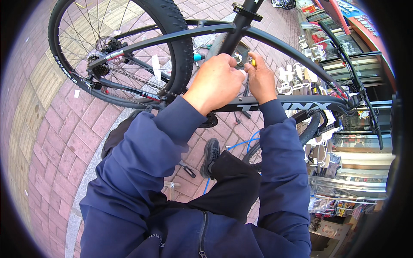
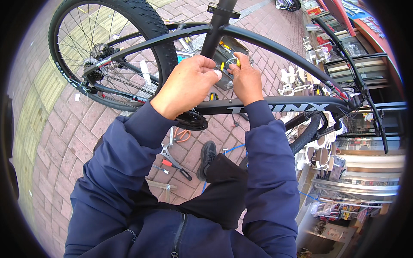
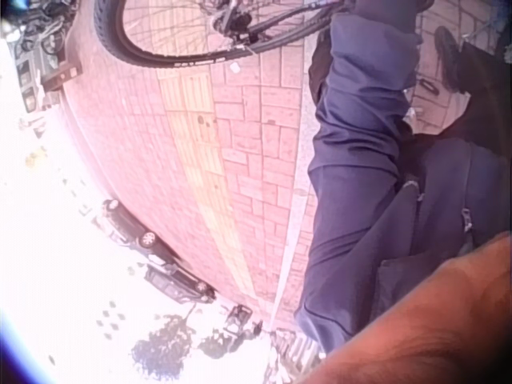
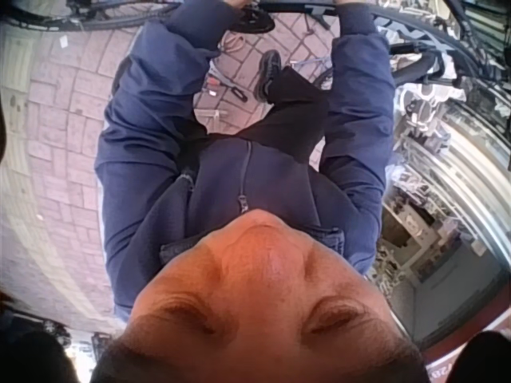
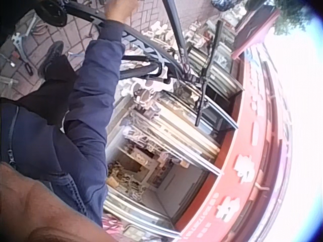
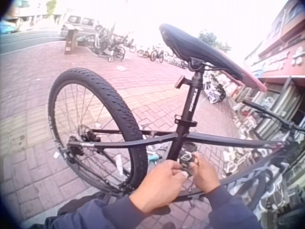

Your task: The person uses a yellow T-handle hex key to tighten bolts on the crankset and chainring area of a black mountain bike. They rotate the crank arm and pedal to check the drivetrain while continuing to adjust fasteners on the bottom bracket area.

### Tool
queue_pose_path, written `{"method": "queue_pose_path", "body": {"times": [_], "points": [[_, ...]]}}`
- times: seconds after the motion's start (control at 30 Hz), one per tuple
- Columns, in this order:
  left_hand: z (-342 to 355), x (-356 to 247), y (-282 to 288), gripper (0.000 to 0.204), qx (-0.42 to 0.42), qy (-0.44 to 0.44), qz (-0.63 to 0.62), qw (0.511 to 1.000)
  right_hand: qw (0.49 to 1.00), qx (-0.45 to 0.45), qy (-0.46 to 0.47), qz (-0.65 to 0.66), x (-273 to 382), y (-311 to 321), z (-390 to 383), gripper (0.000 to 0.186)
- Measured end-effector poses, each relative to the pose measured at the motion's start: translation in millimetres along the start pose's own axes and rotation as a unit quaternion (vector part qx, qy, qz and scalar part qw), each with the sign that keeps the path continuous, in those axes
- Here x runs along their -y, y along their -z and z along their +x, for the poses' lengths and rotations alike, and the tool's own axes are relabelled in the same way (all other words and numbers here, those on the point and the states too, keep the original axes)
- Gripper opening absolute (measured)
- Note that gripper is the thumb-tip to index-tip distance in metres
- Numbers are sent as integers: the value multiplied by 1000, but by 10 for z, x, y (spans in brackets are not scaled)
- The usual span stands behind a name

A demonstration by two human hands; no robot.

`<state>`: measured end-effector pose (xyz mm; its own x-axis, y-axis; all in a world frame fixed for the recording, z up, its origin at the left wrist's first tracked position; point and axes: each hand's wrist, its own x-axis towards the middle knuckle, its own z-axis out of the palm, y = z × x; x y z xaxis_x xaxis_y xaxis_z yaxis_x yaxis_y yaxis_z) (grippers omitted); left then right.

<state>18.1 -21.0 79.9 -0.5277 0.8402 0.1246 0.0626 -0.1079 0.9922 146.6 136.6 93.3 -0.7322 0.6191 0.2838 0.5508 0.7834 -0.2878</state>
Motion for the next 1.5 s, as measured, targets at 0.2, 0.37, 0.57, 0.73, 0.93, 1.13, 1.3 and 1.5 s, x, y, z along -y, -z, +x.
{"method": "queue_pose_path", "body": {"times": [0.2,0.37,0.57,0.73,0.93,1.13,1.3,1.5], "points": [[-7,5,-4,39,0,3,-12,1000,997,28,57,-51,-86,-163,-88,36],[-3,10,0,39,1,0,-14,1000,995,46,52,-68,-131,-170,-95,37],[-12,-10,3,37,8,13,-34,999,984,134,119,13,-148,-79,-53,36],[-8,-14,21,36,2,-1,-32,999,958,127,223,-130,-13,65,66,32],[-11,-43,47,37,-9,13,-47,999,943,129,196,-236,246,138,147,19],[9,-62,103,39,-11,12,-26,1000,925,131,212,-286,359,124,193,19],[20,-51,135,42,-22,11,-37,999,934,161,143,-284,402,123,159,19],[37,-83,182,39,-9,51,-72,996,949,132,166,-232,345,-29,102,13]]}}
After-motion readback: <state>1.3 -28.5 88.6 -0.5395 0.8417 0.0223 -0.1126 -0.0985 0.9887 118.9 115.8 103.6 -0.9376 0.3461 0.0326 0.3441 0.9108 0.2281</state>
